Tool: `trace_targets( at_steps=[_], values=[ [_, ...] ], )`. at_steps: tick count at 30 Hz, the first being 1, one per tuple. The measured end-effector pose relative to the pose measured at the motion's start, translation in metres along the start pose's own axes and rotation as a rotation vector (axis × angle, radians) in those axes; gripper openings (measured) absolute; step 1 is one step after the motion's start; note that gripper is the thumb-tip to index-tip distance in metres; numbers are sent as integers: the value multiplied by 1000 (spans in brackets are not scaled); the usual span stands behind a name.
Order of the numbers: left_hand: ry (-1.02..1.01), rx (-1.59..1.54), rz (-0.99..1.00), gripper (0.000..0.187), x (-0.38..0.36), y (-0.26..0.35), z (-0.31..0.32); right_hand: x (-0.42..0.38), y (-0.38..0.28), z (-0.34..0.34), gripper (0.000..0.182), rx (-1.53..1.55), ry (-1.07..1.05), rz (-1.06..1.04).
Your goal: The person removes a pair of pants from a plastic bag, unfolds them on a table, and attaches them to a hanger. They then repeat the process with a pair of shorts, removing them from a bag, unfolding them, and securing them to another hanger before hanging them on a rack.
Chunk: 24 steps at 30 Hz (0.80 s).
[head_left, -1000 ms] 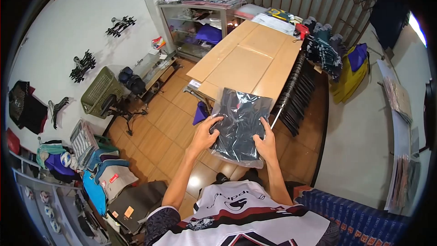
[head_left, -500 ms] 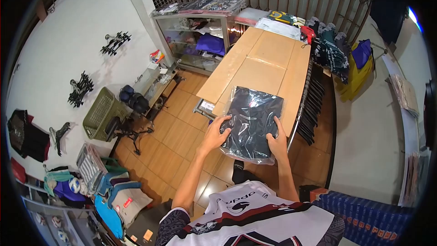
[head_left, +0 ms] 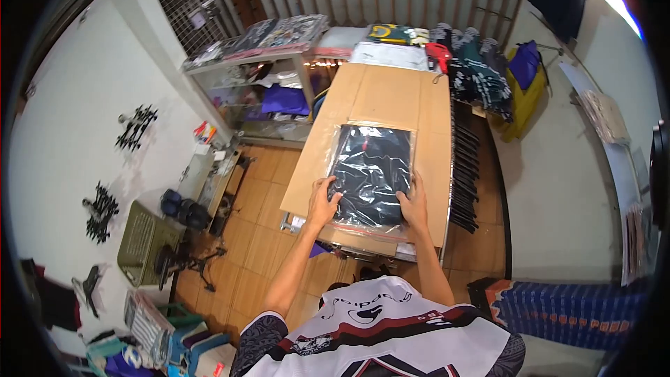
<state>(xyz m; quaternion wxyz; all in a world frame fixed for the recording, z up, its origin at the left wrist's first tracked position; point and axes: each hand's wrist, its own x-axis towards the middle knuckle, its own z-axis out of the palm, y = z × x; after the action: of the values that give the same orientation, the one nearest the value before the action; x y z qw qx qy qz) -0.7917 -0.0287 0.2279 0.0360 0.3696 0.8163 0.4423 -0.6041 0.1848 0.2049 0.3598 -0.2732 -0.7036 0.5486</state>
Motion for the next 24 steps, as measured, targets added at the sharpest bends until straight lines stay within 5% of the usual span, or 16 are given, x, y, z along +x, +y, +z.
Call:
trace_targets(
  at_steps=[3, 11, 18, 24],
  values=[
    [0, 14, 17, 51, 30, -7, 12, 7, -54, 0, 83, 51, 70, 270],
    [-3, 23, 76, 47, 73, -23, 32, -40, -39, 7, 68, -212, 284, 206],
    [-70, 16, 112, 52, 73, -22, 19, -88, -23, 50, 54, 297, 515, 420],
    [128, 235, 251, 55, 46, -5, 0, -93, -26, 60, 50, 391, 609, 437]
  ],
)
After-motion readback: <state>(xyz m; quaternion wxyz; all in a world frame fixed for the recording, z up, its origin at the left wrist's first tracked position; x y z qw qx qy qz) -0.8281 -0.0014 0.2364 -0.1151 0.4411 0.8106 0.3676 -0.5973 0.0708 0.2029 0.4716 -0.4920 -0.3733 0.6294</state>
